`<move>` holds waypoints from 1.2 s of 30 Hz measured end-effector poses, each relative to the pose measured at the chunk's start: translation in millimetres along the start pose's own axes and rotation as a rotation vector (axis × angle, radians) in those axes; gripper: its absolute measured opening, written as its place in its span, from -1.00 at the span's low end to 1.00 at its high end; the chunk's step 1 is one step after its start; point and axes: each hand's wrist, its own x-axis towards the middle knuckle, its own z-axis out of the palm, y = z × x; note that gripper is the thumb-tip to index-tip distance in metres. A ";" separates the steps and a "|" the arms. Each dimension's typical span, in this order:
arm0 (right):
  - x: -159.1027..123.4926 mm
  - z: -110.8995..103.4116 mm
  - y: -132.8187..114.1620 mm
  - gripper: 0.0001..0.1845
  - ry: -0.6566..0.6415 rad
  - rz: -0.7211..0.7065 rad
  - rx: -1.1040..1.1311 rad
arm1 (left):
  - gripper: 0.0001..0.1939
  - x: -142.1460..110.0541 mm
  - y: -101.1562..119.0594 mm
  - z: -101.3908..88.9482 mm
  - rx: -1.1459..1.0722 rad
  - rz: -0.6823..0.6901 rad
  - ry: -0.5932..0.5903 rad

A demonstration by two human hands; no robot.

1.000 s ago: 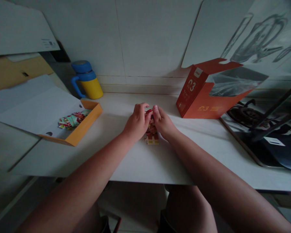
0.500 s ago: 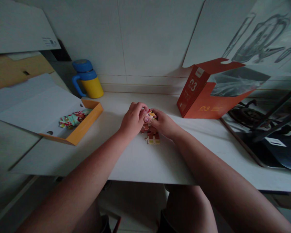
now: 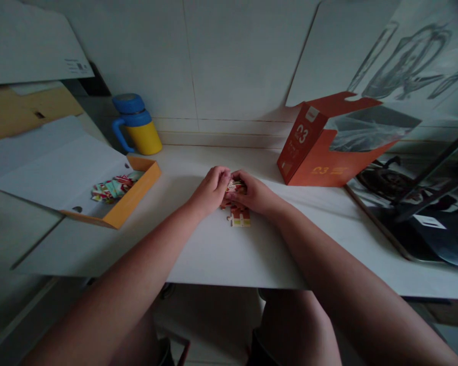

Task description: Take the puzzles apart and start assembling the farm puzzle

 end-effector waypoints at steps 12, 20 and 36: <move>-1.3 -10.7 -4.8 -0.52 -0.053 0.062 -0.328 | -0.58 0.9 -0.2 -2.2 -0.083 -0.068 -0.052; 1.0 -28.0 -2.1 -0.55 0.211 0.194 -0.359 | -0.50 6.4 -14.6 -44.3 0.281 -0.101 -0.221; -6.5 -28.1 -10.9 -0.54 -0.211 0.178 0.123 | -0.78 7.0 -27.1 -37.5 -0.099 -0.239 -0.418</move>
